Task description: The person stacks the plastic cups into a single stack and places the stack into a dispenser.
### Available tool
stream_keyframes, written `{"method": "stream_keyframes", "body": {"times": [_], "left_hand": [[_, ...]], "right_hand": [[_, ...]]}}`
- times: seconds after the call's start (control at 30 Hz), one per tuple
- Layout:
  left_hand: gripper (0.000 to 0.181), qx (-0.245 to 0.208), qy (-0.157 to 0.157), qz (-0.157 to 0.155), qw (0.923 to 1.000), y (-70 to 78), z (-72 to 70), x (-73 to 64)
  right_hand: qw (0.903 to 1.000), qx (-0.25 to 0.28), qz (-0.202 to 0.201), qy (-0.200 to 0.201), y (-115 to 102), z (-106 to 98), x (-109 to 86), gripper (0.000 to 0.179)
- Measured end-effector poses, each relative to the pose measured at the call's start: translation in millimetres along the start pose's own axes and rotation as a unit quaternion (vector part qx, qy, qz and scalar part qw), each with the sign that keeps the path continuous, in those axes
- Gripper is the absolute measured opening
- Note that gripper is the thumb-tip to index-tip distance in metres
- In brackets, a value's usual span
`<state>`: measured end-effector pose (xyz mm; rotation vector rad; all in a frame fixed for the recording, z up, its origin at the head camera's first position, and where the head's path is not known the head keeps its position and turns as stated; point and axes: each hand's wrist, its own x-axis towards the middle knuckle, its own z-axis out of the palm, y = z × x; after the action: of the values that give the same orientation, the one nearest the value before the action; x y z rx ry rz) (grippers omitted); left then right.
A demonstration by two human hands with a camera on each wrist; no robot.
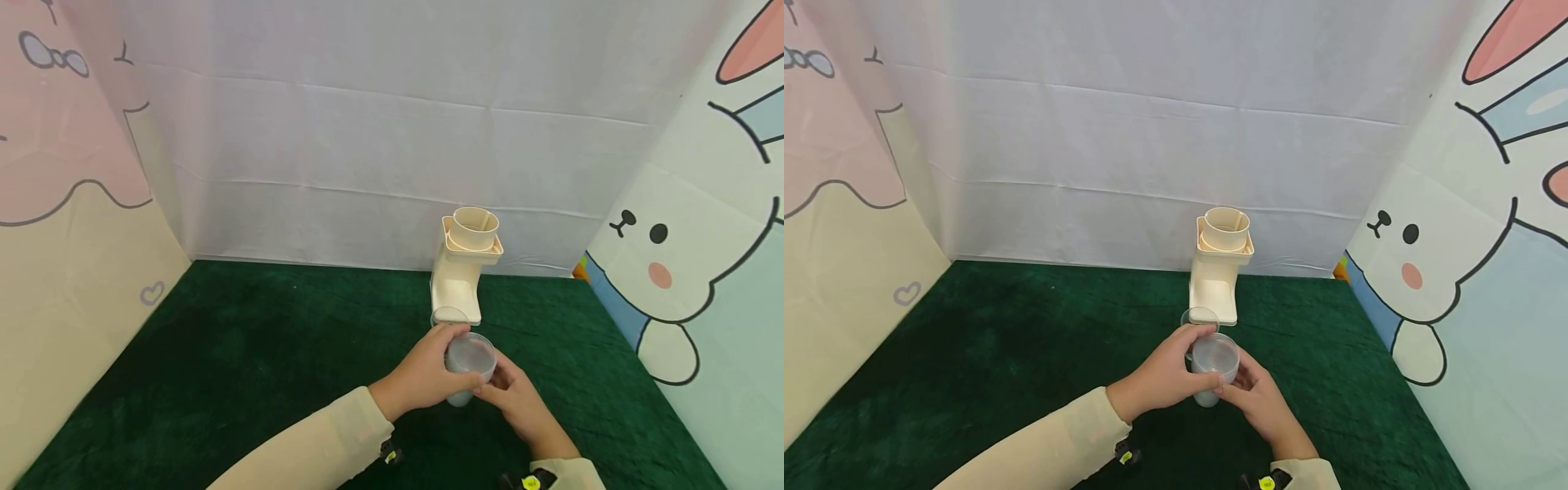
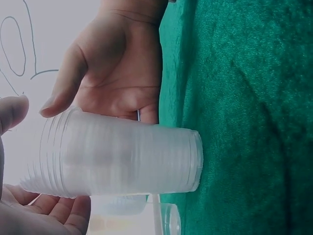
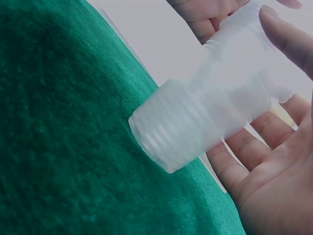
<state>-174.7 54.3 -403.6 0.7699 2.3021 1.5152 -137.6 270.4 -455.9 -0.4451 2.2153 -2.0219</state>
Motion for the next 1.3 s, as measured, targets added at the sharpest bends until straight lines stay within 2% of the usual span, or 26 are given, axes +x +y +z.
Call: {"method": "stream_keyframes", "body": {"times": [0.43,0.73,1.07,1.3], "left_hand": [[0.079,0.005,-0.004,-0.002,1.0,0.4,-2.7,-1.6],[0.076,0.012,-0.001,0.005,0.9999,3.1,-6.8,-3.7],[0.076,0.007,-0.005,0.008,0.9999,2.7,-7.8,-3.2],[0.072,0.031,0.005,0.029,0.9991,7.0,-19.2,-1.8]], "right_hand": [[0.9999,0.011,0.009,-0.004,0,0,0.1,0.064],[0.9994,0.008,0.033,0.008,1,1,0.7,0.066],[0.9994,0.007,0.034,0.009,1,0,1.1,0.066],[0.9994,0.01,0.032,0.009,-1,1,1.2,0.066]]}}
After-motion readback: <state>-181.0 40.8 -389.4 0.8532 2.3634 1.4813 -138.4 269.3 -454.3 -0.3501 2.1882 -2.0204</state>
